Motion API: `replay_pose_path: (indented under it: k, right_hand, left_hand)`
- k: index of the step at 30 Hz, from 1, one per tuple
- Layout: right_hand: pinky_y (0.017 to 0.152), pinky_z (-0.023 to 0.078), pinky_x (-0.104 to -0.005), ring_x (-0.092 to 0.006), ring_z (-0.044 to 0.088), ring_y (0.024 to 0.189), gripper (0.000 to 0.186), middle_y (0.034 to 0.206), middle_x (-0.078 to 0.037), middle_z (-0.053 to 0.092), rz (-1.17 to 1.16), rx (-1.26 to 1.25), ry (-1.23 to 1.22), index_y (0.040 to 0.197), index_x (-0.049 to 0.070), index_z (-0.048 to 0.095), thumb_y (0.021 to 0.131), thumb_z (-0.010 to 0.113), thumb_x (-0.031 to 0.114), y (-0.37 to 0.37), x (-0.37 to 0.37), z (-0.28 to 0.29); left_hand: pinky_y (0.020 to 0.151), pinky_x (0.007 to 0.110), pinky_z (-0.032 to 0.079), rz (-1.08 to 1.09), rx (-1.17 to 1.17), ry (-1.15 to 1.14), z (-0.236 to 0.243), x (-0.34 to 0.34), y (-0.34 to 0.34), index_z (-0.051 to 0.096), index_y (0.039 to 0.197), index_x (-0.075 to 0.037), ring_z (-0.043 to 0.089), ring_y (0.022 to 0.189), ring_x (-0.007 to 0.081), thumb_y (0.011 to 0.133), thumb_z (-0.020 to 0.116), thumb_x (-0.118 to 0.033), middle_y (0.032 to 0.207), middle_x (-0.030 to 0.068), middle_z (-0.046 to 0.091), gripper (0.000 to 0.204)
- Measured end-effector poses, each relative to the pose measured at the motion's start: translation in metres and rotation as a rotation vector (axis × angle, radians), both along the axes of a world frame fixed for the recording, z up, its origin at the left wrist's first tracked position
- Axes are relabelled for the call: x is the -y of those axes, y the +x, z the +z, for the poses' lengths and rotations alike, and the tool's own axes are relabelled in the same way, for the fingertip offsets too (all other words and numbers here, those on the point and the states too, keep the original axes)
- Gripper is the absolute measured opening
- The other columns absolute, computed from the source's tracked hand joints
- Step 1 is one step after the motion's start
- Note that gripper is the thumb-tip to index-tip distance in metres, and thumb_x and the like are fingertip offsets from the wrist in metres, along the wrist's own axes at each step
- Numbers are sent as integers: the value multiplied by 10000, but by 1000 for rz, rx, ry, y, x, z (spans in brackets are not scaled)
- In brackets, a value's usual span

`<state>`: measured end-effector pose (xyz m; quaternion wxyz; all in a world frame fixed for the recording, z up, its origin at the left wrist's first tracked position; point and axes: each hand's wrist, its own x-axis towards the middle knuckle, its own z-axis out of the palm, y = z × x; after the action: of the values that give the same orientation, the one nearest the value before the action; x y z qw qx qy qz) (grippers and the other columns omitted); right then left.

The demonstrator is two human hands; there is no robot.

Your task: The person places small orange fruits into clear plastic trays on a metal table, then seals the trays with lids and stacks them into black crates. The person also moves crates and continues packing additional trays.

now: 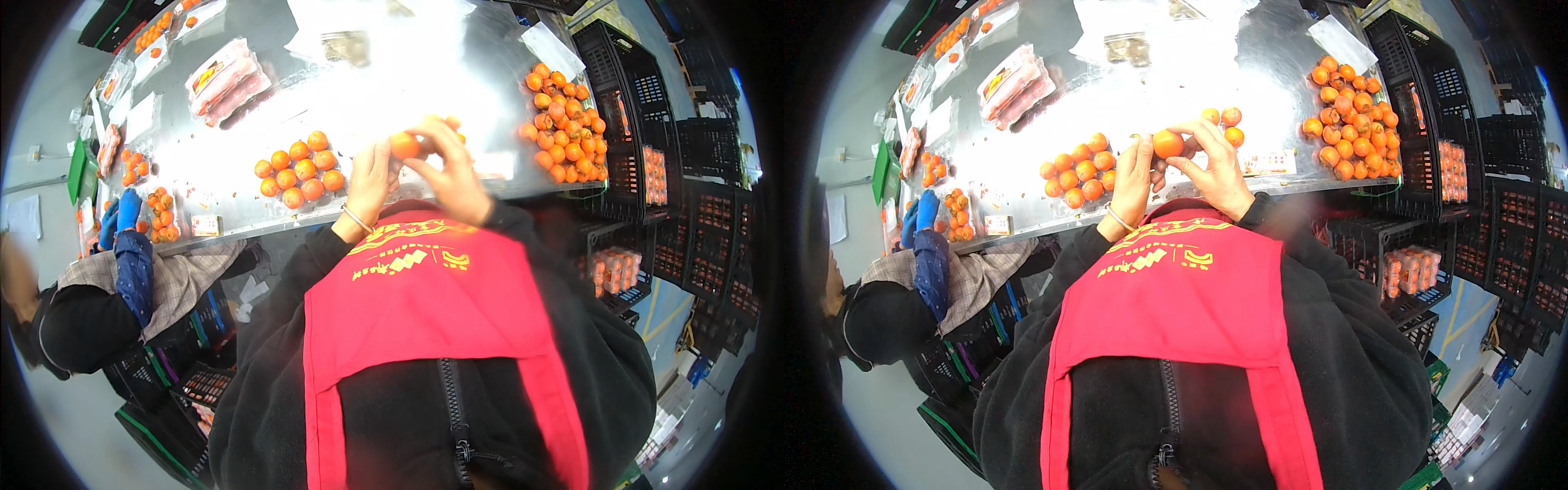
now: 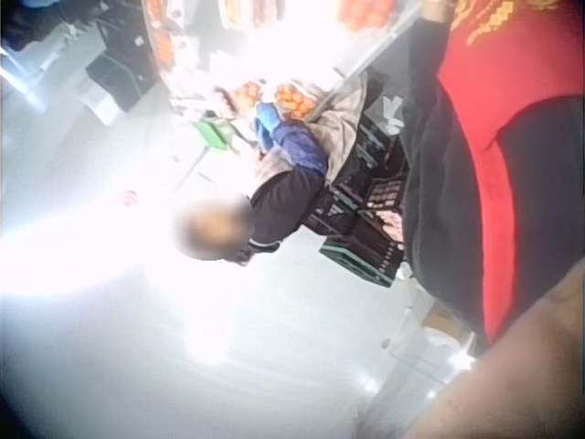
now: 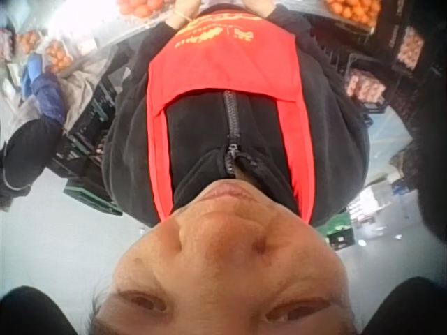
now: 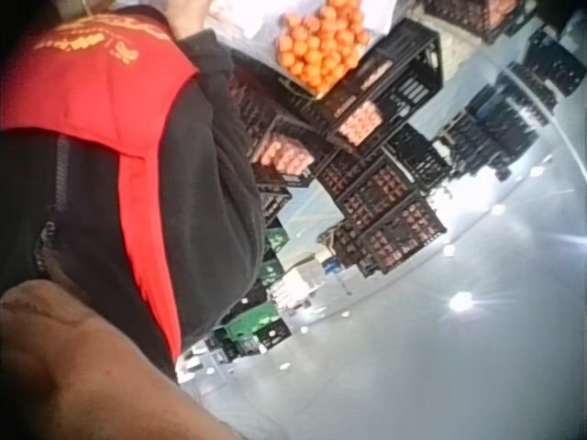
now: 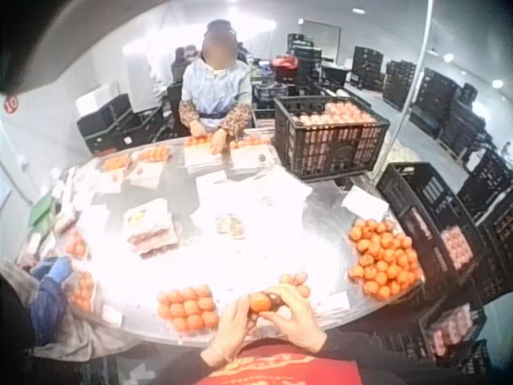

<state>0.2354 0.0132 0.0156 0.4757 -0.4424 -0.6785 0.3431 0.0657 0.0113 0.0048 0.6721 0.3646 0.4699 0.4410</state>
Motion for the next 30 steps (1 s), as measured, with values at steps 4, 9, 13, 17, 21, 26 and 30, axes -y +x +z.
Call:
replay_pose_path:
  k: [4,9,13,17,21,26,30]
  right_hand:
    - [713,518,-267,-127,636,778,402,1041,-90,654,-12,-159,-239,1290,-4,616,918,746,77,-2,2,-2]
    - [681,501,-241,-86,611,768,412,1051,-57,676,82,-230,-491,1343,-10,589,1003,691,199,-2,3,-3]
    - [677,481,-227,-77,584,760,369,1060,-35,660,221,-477,-699,1302,1,597,1036,652,251,1,4,2]
    - [712,476,-226,-76,584,811,332,1079,-28,649,260,-511,-750,1258,15,596,1049,633,271,1,4,6]
    - [749,483,-255,-105,591,860,333,1075,-37,643,191,-561,-567,1272,20,577,1033,657,237,-6,12,4]
    - [763,503,-294,-152,611,867,404,1114,-89,640,121,-204,-331,1300,35,567,935,723,110,-6,12,0]
    - [765,517,-308,-169,629,865,454,1139,-101,627,136,-26,-220,1302,34,577,881,746,60,-2,14,2]
  left_hand:
    - [482,218,398,60,-193,175,-3,-1,2,595,1094,3,466,567,52,1117,479,-260,769,11,544,288]
    - [513,233,451,101,-418,326,0,5,-2,597,1118,2,561,618,66,1088,540,-183,800,31,619,196]
    - [543,252,482,117,-738,677,1,6,-2,595,1109,-4,604,651,88,1069,571,-144,810,31,648,147]
    - [640,318,522,91,-639,629,1,12,-1,585,1125,-6,658,735,166,1054,569,-139,902,110,668,152]
    - [640,279,533,145,-249,389,-1,13,-1,549,1198,-7,616,748,128,1101,507,-221,944,62,628,239]
    - [541,243,463,111,109,-9,3,11,-11,539,1192,-26,508,641,73,1118,430,-411,843,42,563,407]
    - [449,212,371,43,-61,17,8,15,-6,525,1101,-49,443,524,50,1096,525,-332,715,2,531,283]
